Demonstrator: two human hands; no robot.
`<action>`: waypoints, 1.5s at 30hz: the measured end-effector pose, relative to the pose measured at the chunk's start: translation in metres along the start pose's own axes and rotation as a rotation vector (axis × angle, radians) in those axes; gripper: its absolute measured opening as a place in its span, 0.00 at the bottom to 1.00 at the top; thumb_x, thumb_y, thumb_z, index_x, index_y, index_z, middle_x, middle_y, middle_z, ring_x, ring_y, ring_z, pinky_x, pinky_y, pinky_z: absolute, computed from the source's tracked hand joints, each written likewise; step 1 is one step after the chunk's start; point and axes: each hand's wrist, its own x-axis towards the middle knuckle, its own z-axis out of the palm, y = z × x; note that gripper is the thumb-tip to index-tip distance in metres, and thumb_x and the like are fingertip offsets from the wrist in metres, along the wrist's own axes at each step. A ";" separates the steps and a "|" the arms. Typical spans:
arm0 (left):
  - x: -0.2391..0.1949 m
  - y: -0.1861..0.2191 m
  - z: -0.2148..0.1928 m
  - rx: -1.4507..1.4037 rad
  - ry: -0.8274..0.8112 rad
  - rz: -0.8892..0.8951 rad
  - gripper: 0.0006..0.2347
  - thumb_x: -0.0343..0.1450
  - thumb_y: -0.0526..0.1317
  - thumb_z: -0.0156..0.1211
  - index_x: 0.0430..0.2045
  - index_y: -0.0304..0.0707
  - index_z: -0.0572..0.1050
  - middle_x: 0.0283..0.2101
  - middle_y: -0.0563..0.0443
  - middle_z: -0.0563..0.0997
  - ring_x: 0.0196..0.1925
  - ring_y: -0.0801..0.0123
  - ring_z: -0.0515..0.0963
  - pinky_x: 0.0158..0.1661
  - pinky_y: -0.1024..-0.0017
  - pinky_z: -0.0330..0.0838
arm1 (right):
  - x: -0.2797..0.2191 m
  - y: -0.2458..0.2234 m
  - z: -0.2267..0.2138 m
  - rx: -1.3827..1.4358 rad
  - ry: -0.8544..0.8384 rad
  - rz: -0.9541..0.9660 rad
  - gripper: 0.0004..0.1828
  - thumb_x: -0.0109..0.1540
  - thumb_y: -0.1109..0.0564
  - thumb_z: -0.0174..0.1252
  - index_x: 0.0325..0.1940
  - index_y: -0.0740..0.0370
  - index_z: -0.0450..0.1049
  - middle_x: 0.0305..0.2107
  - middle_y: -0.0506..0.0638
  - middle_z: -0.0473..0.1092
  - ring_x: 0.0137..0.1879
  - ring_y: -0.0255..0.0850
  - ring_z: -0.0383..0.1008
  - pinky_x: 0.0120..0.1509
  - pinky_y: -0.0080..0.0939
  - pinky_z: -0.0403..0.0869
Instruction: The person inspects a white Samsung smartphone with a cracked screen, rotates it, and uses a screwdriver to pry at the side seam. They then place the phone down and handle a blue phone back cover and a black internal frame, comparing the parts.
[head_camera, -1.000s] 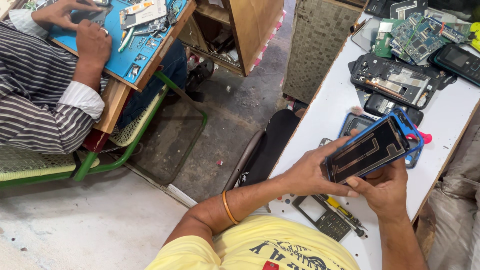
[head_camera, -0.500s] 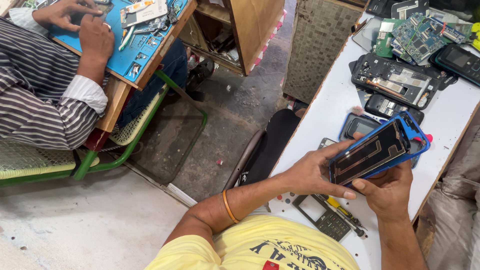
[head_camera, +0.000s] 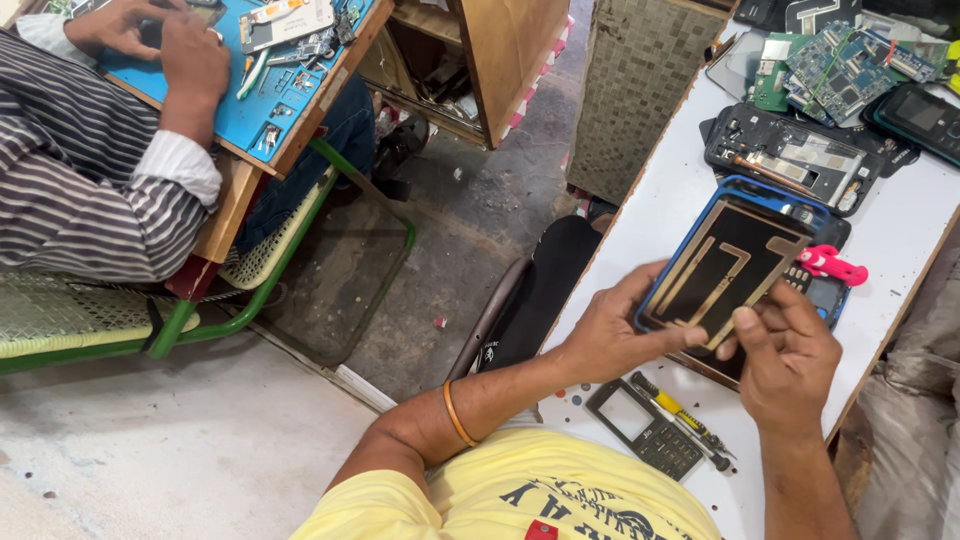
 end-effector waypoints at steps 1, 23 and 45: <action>0.001 -0.003 0.000 -0.017 -0.020 -0.043 0.22 0.77 0.46 0.63 0.61 0.30 0.72 0.38 0.44 0.81 0.39 0.76 0.80 0.35 0.81 0.78 | 0.001 0.000 0.001 0.003 0.032 0.010 0.23 0.71 0.65 0.59 0.70 0.74 0.67 0.39 0.55 0.76 0.35 0.32 0.73 0.39 0.28 0.72; 0.003 -0.021 0.003 -0.658 -0.191 -0.218 0.25 0.82 0.57 0.39 0.69 0.38 0.60 0.58 0.45 0.76 0.58 0.62 0.80 0.49 0.56 0.84 | 0.004 -0.007 0.005 -0.245 0.042 -0.074 0.30 0.66 0.65 0.64 0.72 0.68 0.65 0.33 0.51 0.74 0.37 0.31 0.75 0.41 0.29 0.74; -0.008 -0.033 0.017 -0.822 -0.471 -0.298 0.32 0.83 0.64 0.30 0.69 0.32 0.61 0.58 0.38 0.76 0.57 0.56 0.80 0.45 0.66 0.78 | 0.011 -0.028 -0.003 -0.421 0.300 -0.389 0.07 0.72 0.62 0.64 0.51 0.67 0.74 0.57 0.55 0.66 0.57 0.37 0.73 0.52 0.29 0.76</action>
